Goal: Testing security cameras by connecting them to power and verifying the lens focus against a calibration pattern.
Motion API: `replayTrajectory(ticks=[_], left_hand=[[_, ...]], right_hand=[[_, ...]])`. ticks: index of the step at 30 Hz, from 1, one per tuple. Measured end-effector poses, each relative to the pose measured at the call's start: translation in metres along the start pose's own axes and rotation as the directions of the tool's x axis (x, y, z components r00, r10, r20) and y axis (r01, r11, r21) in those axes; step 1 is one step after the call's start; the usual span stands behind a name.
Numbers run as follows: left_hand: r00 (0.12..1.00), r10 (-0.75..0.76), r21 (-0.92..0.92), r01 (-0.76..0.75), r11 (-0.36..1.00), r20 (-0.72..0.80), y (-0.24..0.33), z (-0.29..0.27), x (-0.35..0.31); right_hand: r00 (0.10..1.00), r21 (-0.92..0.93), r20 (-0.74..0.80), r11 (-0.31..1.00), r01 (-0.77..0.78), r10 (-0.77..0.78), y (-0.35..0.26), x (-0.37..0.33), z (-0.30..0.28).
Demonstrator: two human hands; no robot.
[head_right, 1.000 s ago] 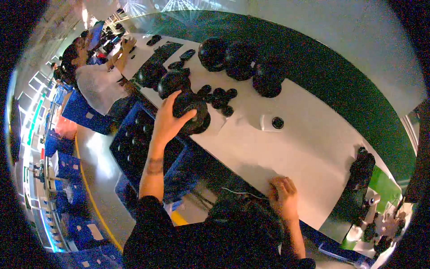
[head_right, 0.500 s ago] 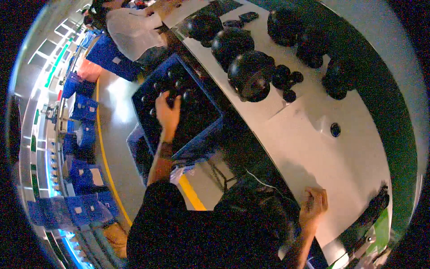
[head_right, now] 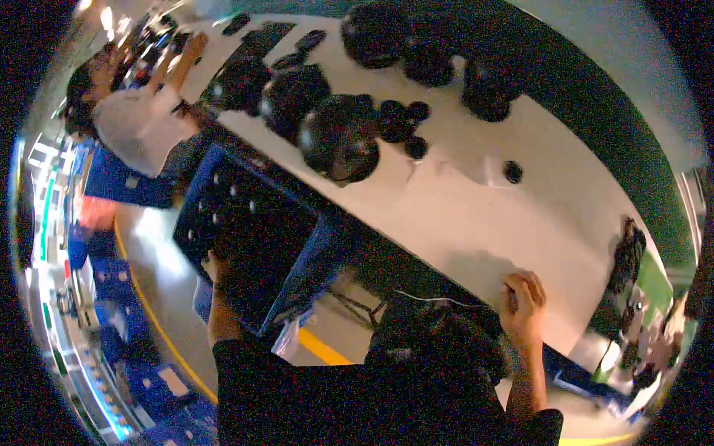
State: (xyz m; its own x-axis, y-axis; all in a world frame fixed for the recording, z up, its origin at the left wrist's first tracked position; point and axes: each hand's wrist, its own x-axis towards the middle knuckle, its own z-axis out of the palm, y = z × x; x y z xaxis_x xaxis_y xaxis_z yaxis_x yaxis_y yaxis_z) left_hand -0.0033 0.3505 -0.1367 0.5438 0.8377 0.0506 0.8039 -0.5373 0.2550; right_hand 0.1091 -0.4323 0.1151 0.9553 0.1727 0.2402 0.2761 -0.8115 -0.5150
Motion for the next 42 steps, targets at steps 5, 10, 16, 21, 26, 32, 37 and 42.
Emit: replayTrajectory(ticks=[5,10,16,21,26,32,37,42], left_hand=[[0.999,0.018,-0.129,-0.014,0.992,0.031,-0.004,-0.001,-0.020],[0.984,0.180,-0.543,-0.157,0.825,-0.012,0.081,-0.069,-0.093],[0.831,0.468,-0.687,-0.529,0.497,-0.301,0.274,-0.233,-0.222],[0.583,0.755,-0.682,-0.685,0.258,-0.300,0.464,-0.299,-0.304],[0.132,0.954,-0.618,-0.783,-0.065,-0.268,0.664,-0.264,-0.365],[0.317,0.941,-0.336,-0.879,0.339,0.119,0.781,-0.213,-0.401],[0.269,0.962,-0.155,-0.949,0.274,0.053,0.795,-0.180,-0.403],[0.290,0.952,-0.234,-0.923,0.306,0.097,0.778,-0.195,-0.406]], right_hand=[[0.998,0.103,-0.030,0.993,0.058,-0.056,0.004,0.005,-0.004],[0.994,0.128,-0.066,0.987,0.093,-0.085,0.010,0.005,-0.009],[0.988,0.173,-0.074,0.974,0.145,-0.134,0.018,0.002,-0.019],[0.972,0.211,-0.124,0.951,0.224,-0.202,0.027,-0.002,-0.022],[0.951,0.208,-0.194,0.938,0.279,-0.240,0.037,-0.009,-0.019],[0.965,0.194,-0.136,0.949,0.250,-0.226,0.040,-0.014,-0.023],[0.960,0.269,-0.168,0.926,0.264,-0.224,0.038,-0.013,-0.023],[0.958,0.253,-0.138,0.926,0.280,-0.252,0.029,-0.011,-0.019]])
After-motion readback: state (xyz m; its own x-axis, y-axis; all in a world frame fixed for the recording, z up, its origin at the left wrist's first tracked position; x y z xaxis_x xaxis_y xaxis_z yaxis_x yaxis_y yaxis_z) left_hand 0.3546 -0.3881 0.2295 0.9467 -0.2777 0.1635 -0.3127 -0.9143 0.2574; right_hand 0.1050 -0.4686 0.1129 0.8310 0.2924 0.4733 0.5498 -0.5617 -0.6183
